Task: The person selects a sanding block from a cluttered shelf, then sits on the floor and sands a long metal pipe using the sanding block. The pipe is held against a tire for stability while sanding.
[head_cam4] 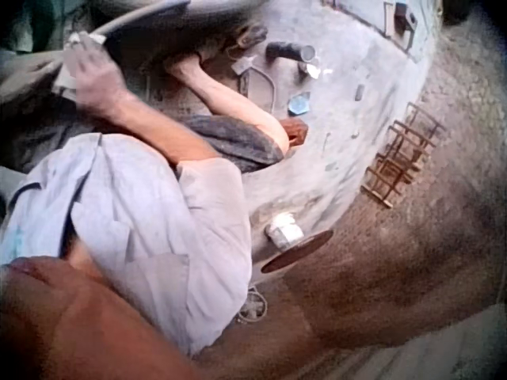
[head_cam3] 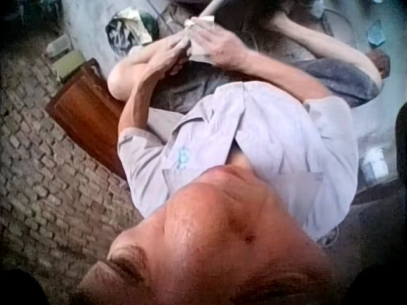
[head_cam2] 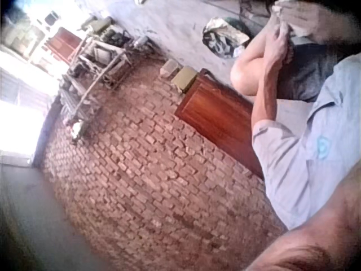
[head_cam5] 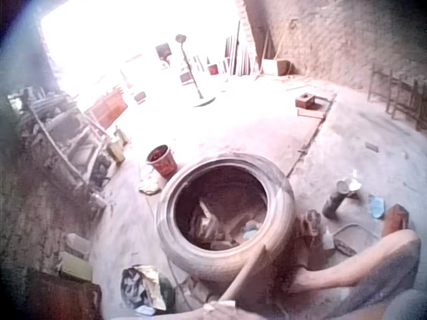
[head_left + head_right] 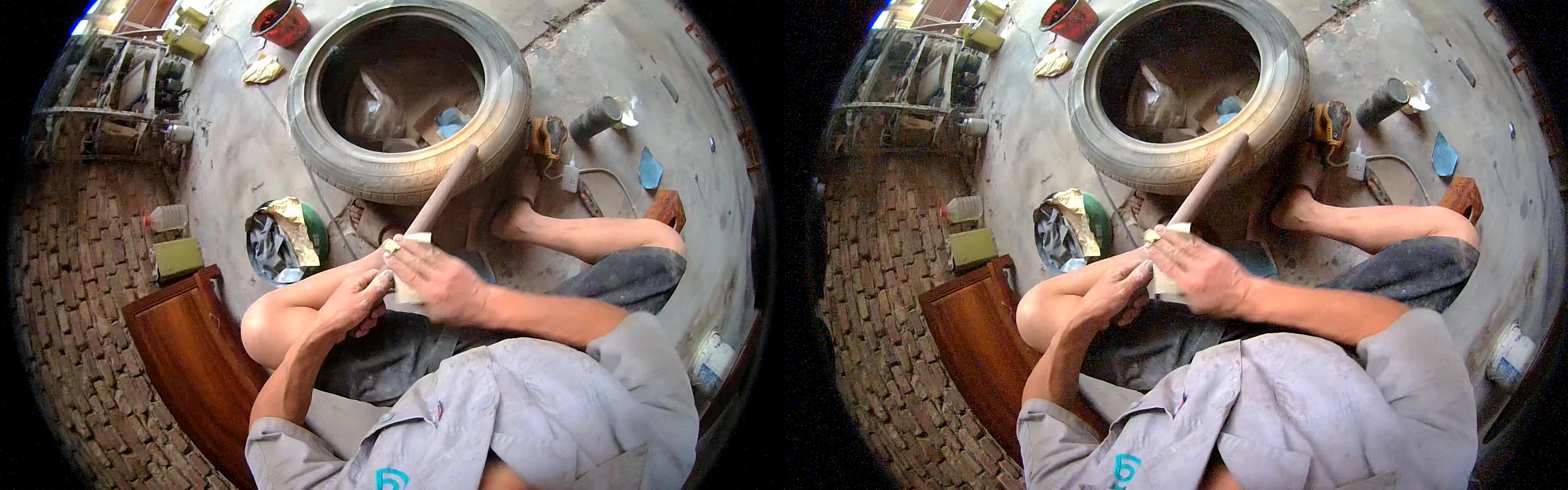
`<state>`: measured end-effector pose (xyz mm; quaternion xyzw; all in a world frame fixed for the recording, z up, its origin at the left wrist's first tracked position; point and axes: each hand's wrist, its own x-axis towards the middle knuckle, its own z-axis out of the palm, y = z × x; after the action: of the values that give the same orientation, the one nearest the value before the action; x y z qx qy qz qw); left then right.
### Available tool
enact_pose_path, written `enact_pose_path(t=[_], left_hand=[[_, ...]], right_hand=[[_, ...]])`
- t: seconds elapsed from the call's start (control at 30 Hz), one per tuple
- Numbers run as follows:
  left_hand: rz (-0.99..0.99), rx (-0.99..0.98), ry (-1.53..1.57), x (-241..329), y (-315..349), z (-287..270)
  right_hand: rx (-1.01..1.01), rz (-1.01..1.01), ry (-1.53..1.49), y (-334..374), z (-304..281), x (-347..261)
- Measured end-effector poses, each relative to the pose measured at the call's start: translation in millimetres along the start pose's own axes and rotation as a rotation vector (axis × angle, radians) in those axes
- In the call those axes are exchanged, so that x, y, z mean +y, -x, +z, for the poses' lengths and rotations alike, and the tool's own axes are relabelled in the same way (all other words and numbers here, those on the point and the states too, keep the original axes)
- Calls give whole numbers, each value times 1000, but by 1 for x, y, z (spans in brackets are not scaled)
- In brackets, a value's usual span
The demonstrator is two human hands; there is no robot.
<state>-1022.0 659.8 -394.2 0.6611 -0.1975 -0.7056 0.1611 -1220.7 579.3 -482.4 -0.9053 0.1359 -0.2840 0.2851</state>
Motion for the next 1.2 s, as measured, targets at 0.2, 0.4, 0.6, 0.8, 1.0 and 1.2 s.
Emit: enact_pose_path(t=[0.2, 0.4, 0.6, 0.8, 1.0, 1.2], left_hand=[[65, -11, -22, -3, -7, 3], [24, 18, 25, -12, -7, 2], [-26, 5, 71, -3, -7, 3], [78, 81, -13, -17, -8, 1], [185, 172, -146, -27, -21, 1], [194, 205, -173, -28, -21, 1]], right_hand=[[135, 211, 231, 0, -36, 156], [-47, 11, 55, 5, -3, 23], [-5, 222, 247, 1, -34, 149], [-12, -40, 96, 1, -12, 35], [3, 129, 196, -2, -26, 95], [-55, 11, 211, -4, -35, 93]])
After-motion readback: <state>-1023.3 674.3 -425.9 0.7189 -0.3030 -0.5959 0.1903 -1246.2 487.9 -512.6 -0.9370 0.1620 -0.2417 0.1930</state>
